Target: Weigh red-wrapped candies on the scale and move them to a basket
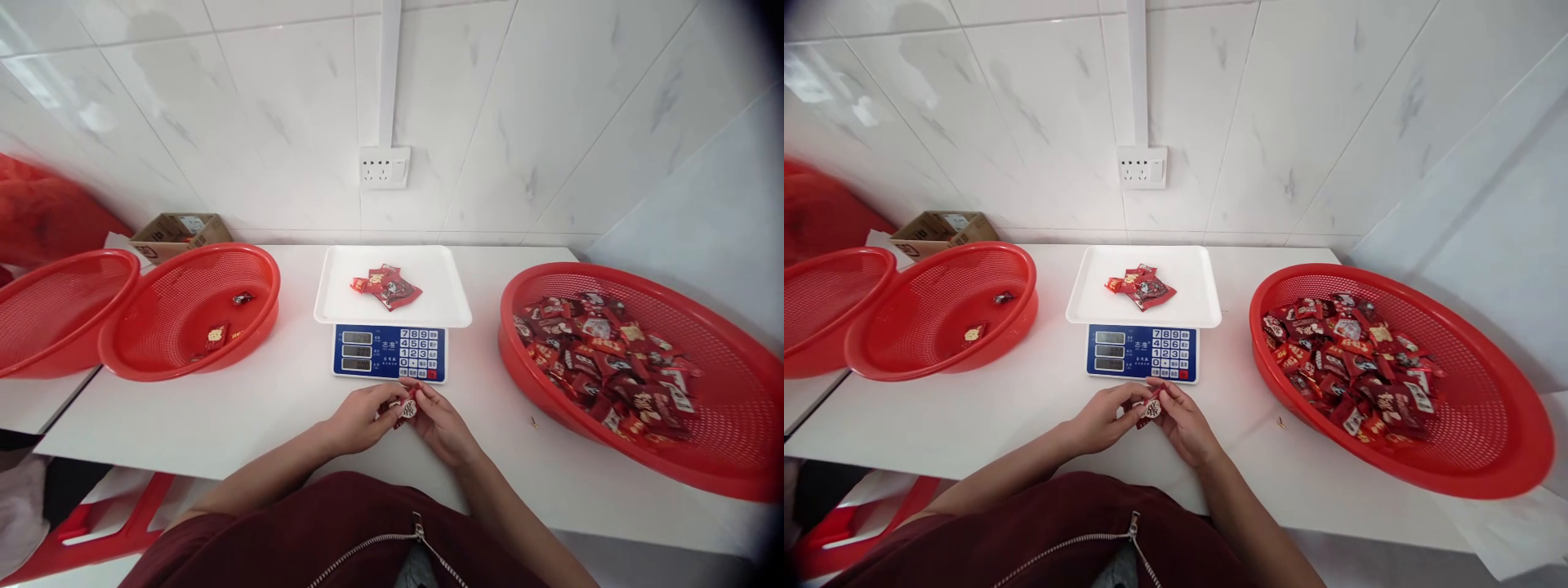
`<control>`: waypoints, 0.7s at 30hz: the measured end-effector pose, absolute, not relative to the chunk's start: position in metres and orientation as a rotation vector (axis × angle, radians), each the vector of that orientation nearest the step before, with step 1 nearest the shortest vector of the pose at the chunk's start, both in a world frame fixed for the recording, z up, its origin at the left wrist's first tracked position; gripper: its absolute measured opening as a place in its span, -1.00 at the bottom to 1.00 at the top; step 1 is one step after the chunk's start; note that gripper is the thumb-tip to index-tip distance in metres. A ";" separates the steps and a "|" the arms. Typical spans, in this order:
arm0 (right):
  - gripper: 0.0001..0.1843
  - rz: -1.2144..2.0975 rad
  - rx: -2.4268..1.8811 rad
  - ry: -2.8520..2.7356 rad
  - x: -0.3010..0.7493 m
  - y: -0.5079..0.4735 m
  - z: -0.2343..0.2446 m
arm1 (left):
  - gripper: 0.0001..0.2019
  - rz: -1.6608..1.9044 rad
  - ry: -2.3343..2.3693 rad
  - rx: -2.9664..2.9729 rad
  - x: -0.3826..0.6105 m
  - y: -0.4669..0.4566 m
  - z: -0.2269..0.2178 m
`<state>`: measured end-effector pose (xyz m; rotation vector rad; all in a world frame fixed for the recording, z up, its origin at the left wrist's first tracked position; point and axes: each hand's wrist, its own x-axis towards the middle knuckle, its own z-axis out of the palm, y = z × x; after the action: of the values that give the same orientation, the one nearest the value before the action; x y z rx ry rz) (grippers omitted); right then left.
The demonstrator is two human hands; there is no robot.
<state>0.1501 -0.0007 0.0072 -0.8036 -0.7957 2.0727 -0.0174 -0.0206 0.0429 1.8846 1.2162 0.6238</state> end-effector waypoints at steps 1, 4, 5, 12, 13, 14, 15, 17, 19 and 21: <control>-0.67 2.074 -0.826 -0.828 0.150 -0.001 0.007 | -0.78 0.648 1.249 1.864 -0.019 -0.020 0.044; -0.63 2.096 -0.897 -0.942 0.149 -0.002 0.007 | -0.76 0.674 1.310 1.850 -0.026 -0.017 0.050; -0.62 2.097 -0.919 -0.973 0.149 -0.002 0.007 | -0.76 0.664 1.303 1.857 -0.027 -0.016 0.051; -0.64 2.020 -0.950 -1.126 0.152 -0.002 0.002 | -0.76 0.611 1.190 1.881 -0.027 -0.019 0.056; -0.63 1.983 -0.958 -1.164 0.152 -0.002 0.001 | -0.74 0.599 1.210 1.868 -0.026 -0.019 0.055; -0.62 1.943 -0.966 -1.199 0.151 -0.002 0.000 | -0.72 0.584 1.231 1.866 -0.026 -0.019 0.054; -0.61 1.907 -0.971 -1.229 0.151 -0.002 0.000 | -0.69 0.570 1.251 1.872 -0.025 -0.019 0.052; -0.60 1.865 -0.979 -1.264 0.150 -0.002 -0.001 | -0.64 0.560 1.272 1.890 -0.024 -0.018 0.050; -0.60 1.858 -0.985 -1.260 0.150 -0.003 -0.001 | -0.65 0.574 1.241 1.877 -0.022 -0.017 0.048; -0.60 1.862 -0.987 -1.230 0.150 -0.003 -0.002 | -0.70 0.615 1.183 1.834 -0.020 -0.016 0.048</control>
<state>0.1499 -0.0026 -0.0018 -0.9871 -1.2296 1.8617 -0.0200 -0.0165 0.0484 1.8336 1.1831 0.6148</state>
